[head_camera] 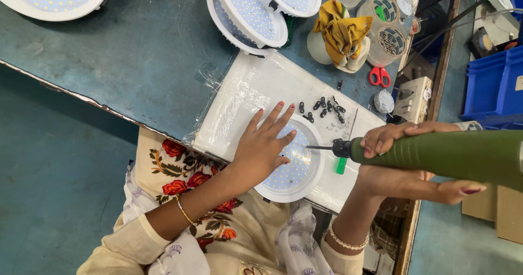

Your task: The person uses a green electric screwdriver to fasten screws into the center of white circular LED light panels. They handle multiple panels, placing finished ones into a stack and picking up new ones from the table.

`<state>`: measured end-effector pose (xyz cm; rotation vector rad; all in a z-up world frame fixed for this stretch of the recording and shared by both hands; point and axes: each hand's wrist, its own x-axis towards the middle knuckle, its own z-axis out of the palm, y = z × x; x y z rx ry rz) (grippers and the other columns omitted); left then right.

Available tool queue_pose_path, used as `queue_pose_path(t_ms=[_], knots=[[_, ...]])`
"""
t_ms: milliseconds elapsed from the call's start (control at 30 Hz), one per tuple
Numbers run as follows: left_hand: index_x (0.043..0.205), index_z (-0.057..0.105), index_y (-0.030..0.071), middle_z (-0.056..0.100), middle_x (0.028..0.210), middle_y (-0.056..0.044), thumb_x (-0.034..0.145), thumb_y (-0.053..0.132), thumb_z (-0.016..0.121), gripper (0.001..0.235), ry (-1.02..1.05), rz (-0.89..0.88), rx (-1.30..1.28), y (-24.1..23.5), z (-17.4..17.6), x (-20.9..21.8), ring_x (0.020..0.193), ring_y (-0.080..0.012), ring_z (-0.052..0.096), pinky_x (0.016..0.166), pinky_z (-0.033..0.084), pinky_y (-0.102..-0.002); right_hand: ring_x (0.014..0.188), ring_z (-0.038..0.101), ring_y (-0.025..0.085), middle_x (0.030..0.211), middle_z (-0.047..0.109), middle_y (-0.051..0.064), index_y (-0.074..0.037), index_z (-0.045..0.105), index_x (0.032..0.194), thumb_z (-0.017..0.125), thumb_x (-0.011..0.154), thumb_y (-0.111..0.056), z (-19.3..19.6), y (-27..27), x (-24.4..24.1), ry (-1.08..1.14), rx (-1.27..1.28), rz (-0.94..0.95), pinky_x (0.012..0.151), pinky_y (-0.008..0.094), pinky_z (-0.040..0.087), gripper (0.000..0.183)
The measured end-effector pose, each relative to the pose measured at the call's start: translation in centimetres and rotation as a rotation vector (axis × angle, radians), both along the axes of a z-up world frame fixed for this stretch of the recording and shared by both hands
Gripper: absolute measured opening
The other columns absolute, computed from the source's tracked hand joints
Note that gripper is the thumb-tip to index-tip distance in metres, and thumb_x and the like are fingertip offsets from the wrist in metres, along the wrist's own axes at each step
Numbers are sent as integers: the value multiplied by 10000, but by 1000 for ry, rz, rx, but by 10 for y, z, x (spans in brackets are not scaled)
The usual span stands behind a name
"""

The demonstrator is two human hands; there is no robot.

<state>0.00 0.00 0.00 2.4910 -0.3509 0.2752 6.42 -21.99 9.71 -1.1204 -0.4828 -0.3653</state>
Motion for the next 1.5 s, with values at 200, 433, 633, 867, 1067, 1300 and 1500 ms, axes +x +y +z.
queue_pose_path(t_ms=[200, 433, 633, 867, 1067, 1300, 1500], knots=[[1302, 683, 153, 240, 1657, -104, 734, 387, 817, 629, -34, 12, -21, -1, 0, -1, 1539, -298, 166, 1208, 179, -546, 496, 430, 259, 626, 448, 183, 63, 425, 995, 332, 801, -943, -4, 1, 1, -5, -41, 40, 461, 335, 407, 1030], [1306, 687, 168, 230, 1668, -100, 751, 395, 806, 612, -35, 9, 1, 0, -1, -4, 1547, -296, 166, 1209, 195, -564, 493, 452, 257, 656, 438, 173, 35, 390, 1006, 384, 835, -933, -6, 15, 5, 26, -64, -3, 474, 355, 435, 982], [1297, 690, 162, 231, 1658, -109, 735, 397, 806, 620, -41, 11, -20, -1, -1, -2, 1536, -310, 164, 1187, 192, -582, 496, 468, 262, 646, 456, 185, 43, 392, 1012, 370, 833, -920, -2, 17, 7, 18, -47, 70, 485, 357, 447, 980], [1059, 764, 112, 458, 1477, -157, 803, 236, 774, 285, -70, -31, -217, -3, 2, 29, 1420, -323, 361, 1144, 201, -616, 473, 494, 293, 662, 510, 233, 31, 428, 994, 315, 903, -918, 14, -23, 42, -200, -243, -48, 445, 387, 443, 960], [849, 754, 73, 729, 936, -131, 839, 116, 736, 48, -114, -187, -361, -44, 4, 125, 928, -334, 692, 824, 527, -457, 462, 465, 260, 686, 498, 209, 67, 474, 1027, 247, 879, -903, 22, -72, 44, -211, 29, 34, 430, 374, 419, 1008], [771, 737, 32, 716, 867, -207, 769, 44, 713, 27, -25, -253, -82, -90, -22, 181, 854, -379, 717, 741, 565, -467, 506, 467, 268, 674, 468, 206, 41, 442, 987, 249, 894, -870, 27, -75, 21, -115, -44, -86, 447, 382, 429, 936], [752, 733, 35, 721, 858, -207, 747, -15, 684, 70, -177, -254, 27, -106, -28, 191, 861, -364, 728, 735, 574, -454, 512, 498, 281, 671, 450, 184, 20, 418, 922, 270, 915, -871, 33, -57, 12, -102, -96, -214, 462, 419, 460, 903]])
